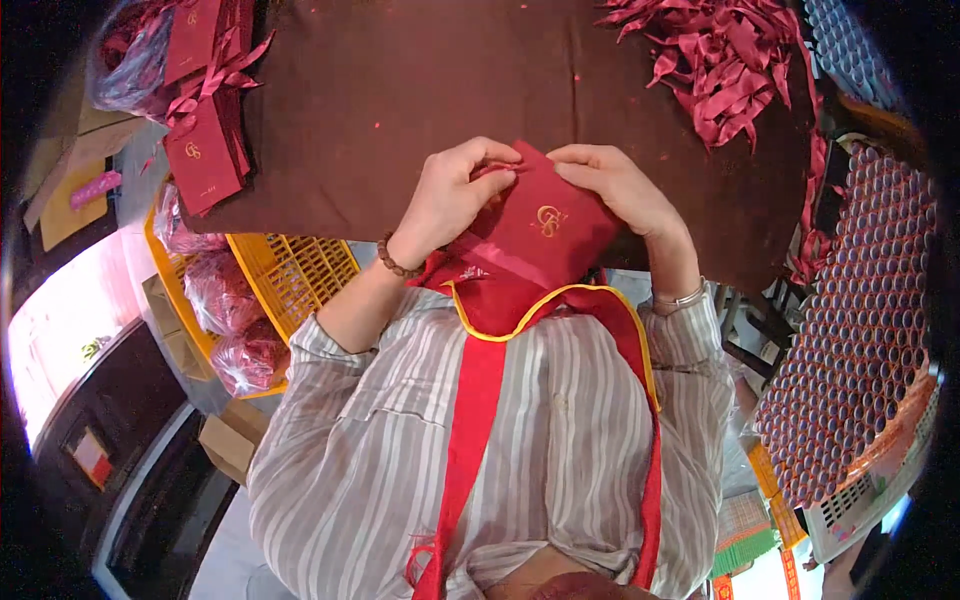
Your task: The person ties red ribbons onto small red gift boxes by hand.
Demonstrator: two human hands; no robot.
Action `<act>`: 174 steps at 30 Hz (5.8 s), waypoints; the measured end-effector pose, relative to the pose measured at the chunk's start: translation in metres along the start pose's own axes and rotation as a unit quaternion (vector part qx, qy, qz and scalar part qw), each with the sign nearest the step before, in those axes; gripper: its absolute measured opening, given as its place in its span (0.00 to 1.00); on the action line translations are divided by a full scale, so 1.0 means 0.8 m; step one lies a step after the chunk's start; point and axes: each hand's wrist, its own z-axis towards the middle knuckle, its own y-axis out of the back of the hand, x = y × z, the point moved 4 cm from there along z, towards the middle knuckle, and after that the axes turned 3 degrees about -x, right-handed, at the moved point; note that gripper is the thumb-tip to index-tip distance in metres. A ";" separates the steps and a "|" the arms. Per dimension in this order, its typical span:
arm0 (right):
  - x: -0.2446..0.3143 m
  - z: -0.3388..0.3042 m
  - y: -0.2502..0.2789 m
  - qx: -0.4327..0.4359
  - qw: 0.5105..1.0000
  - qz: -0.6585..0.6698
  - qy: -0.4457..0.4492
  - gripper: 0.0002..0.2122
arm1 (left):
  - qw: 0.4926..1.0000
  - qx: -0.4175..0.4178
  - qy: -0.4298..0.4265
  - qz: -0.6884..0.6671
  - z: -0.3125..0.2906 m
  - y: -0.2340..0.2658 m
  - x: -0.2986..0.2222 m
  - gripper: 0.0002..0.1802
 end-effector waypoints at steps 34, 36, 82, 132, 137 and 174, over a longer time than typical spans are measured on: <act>-0.016 -0.012 -0.001 0.010 0.993 0.113 0.040 0.15 | 0.957 -0.119 -0.134 0.228 -0.009 -0.008 -0.032 0.05; -0.006 -0.015 -0.001 0.015 0.989 0.140 0.043 0.14 | 0.955 -0.122 -0.149 0.225 -0.010 -0.008 -0.031 0.04; 0.002 -0.011 -0.017 0.051 0.993 0.102 0.020 0.15 | 0.951 -0.095 -0.185 0.228 -0.016 -0.018 -0.040 0.05; -0.005 0.001 -0.012 0.048 0.997 0.050 0.036 0.15 | 0.933 -0.132 -0.201 0.266 -0.008 -0.007 -0.034 0.04; 0.010 0.008 0.000 0.054 0.998 0.002 0.036 0.15 | 0.948 -0.152 -0.161 0.230 -0.005 0.003 -0.021 0.05; 0.010 -0.002 -0.019 0.028 0.991 -0.121 0.050 0.12 | 0.842 -0.135 -0.327 0.407 -0.037 -0.041 -0.034 0.04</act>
